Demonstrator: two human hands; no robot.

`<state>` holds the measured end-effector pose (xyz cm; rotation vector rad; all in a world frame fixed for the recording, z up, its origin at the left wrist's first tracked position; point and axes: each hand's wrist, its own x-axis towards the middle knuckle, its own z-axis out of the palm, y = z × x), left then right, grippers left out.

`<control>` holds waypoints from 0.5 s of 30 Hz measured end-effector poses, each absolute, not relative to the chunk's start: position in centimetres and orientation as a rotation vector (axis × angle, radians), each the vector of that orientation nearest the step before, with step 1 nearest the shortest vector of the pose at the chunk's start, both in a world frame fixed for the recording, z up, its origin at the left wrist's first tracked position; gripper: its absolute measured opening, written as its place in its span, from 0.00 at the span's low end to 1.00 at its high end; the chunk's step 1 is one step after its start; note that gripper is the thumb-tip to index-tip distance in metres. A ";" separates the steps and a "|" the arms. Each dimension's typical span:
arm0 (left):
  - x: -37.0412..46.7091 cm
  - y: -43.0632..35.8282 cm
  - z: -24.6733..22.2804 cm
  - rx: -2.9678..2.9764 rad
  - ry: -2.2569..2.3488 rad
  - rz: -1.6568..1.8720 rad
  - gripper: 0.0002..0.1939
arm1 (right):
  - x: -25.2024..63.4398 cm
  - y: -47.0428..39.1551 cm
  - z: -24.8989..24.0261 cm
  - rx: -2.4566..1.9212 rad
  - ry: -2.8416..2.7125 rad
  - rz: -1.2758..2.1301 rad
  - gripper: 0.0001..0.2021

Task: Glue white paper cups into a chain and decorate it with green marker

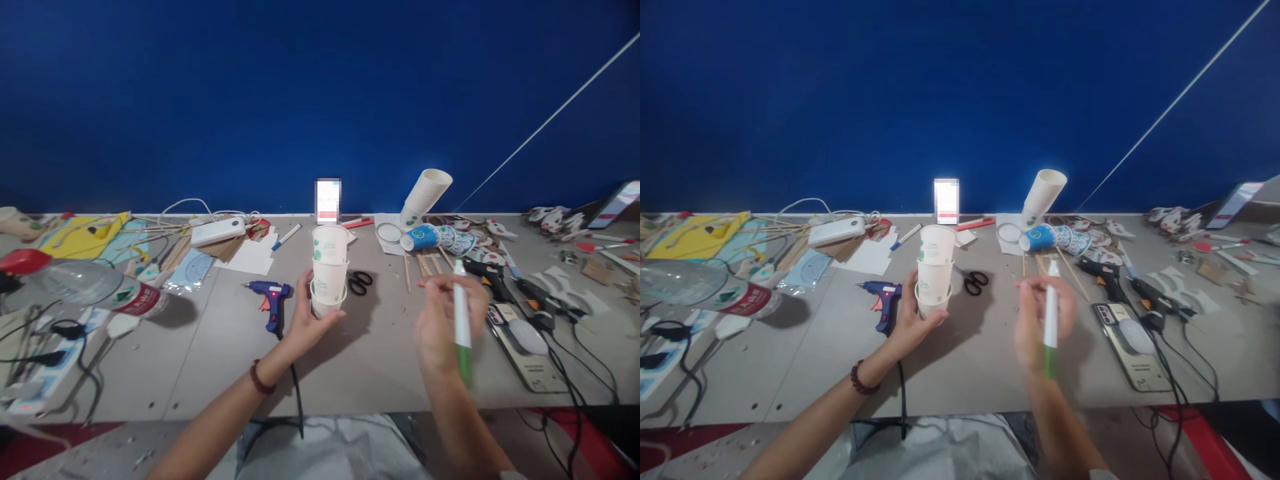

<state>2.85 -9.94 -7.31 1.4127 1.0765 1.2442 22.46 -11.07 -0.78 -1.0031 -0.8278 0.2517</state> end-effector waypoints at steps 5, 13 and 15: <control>2.8 -10.0 -6.6 1.447 1.257 1.315 0.46 | 27.7 -10.1 -0.6 -0.928 -0.661 0.158 0.15; 2.7 -9.3 -6.6 1.146 1.254 1.410 0.46 | 40.5 -9.0 -5.6 -0.958 -0.370 -0.081 0.16; 2.6 -9.1 -6.9 1.043 1.238 1.434 0.44 | 42.4 -9.3 -6.4 -1.045 -0.323 -0.161 0.15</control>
